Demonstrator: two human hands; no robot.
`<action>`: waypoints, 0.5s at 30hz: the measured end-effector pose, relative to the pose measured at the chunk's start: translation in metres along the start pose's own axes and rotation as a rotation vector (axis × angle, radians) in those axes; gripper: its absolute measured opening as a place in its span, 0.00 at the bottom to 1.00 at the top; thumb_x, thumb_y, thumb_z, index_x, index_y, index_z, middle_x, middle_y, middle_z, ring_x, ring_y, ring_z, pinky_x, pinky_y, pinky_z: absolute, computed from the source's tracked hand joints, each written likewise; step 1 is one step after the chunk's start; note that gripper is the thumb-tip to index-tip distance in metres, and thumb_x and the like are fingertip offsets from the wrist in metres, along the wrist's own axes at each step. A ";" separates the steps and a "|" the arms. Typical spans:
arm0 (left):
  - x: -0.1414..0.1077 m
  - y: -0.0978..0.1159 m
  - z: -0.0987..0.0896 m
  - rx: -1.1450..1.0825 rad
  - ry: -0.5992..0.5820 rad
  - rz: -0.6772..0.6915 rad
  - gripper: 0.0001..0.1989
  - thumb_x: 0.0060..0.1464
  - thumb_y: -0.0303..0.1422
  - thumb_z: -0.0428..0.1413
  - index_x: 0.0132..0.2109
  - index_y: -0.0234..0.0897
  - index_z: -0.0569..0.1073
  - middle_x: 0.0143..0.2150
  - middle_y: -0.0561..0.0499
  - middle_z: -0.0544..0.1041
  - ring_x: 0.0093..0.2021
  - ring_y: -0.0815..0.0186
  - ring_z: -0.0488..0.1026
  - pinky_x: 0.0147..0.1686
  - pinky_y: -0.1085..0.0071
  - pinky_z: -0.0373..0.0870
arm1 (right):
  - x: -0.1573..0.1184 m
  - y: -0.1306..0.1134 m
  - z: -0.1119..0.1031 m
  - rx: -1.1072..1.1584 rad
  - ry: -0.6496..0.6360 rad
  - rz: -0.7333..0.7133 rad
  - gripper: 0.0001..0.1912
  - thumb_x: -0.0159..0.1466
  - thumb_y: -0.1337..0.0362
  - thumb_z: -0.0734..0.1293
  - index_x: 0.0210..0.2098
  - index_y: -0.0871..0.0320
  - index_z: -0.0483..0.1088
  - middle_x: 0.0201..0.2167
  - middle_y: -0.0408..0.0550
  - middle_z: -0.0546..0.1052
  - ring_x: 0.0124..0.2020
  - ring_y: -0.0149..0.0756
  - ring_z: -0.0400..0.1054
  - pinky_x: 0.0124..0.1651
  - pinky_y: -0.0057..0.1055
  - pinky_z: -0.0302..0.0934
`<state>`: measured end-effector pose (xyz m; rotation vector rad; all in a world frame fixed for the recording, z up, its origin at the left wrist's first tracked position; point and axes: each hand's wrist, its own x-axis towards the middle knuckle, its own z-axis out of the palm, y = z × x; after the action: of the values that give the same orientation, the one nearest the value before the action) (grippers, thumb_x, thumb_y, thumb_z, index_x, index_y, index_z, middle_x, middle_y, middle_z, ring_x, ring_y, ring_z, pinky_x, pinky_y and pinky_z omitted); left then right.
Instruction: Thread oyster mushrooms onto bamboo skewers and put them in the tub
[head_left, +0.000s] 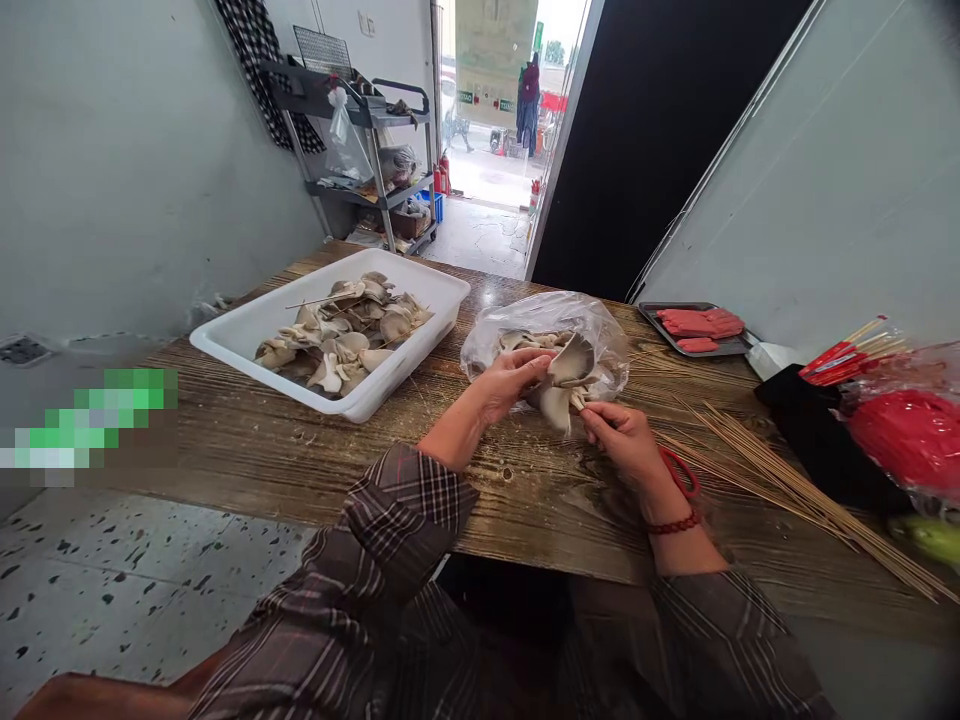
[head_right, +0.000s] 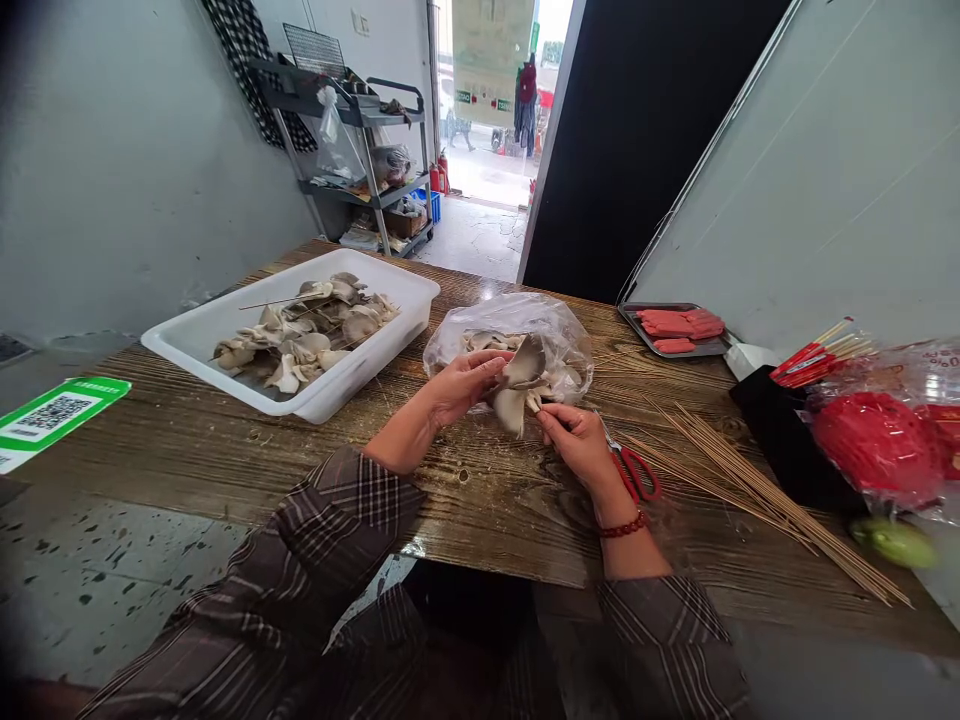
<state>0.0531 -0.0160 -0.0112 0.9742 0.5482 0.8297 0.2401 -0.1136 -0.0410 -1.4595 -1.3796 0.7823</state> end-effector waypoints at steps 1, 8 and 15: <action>0.001 -0.001 0.000 -0.013 0.001 0.004 0.24 0.38 0.41 0.70 0.43 0.33 0.79 0.30 0.52 0.74 0.30 0.73 0.68 0.32 0.75 0.59 | 0.000 0.000 0.001 0.010 0.002 0.007 0.19 0.57 0.50 0.68 0.32 0.61 0.78 0.15 0.40 0.68 0.16 0.27 0.55 0.20 0.26 0.50; 0.005 -0.004 -0.003 -0.016 0.032 0.034 0.21 0.36 0.40 0.71 0.36 0.30 0.79 0.28 0.52 0.74 0.27 0.74 0.66 0.29 0.75 0.58 | 0.001 0.001 0.002 0.108 -0.082 0.082 0.21 0.56 0.47 0.70 0.33 0.60 0.79 0.17 0.42 0.70 0.17 0.26 0.59 0.21 0.24 0.53; 0.007 -0.003 -0.008 -0.009 0.084 0.017 0.19 0.34 0.38 0.71 0.34 0.32 0.78 0.27 0.53 0.75 0.26 0.74 0.66 0.26 0.75 0.58 | 0.001 0.013 0.007 0.196 -0.093 0.135 0.24 0.56 0.49 0.70 0.43 0.62 0.79 0.16 0.39 0.69 0.14 0.23 0.54 0.18 0.24 0.46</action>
<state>0.0523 -0.0076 -0.0183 0.9402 0.6087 0.8906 0.2382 -0.1098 -0.0551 -1.3866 -1.2434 1.0530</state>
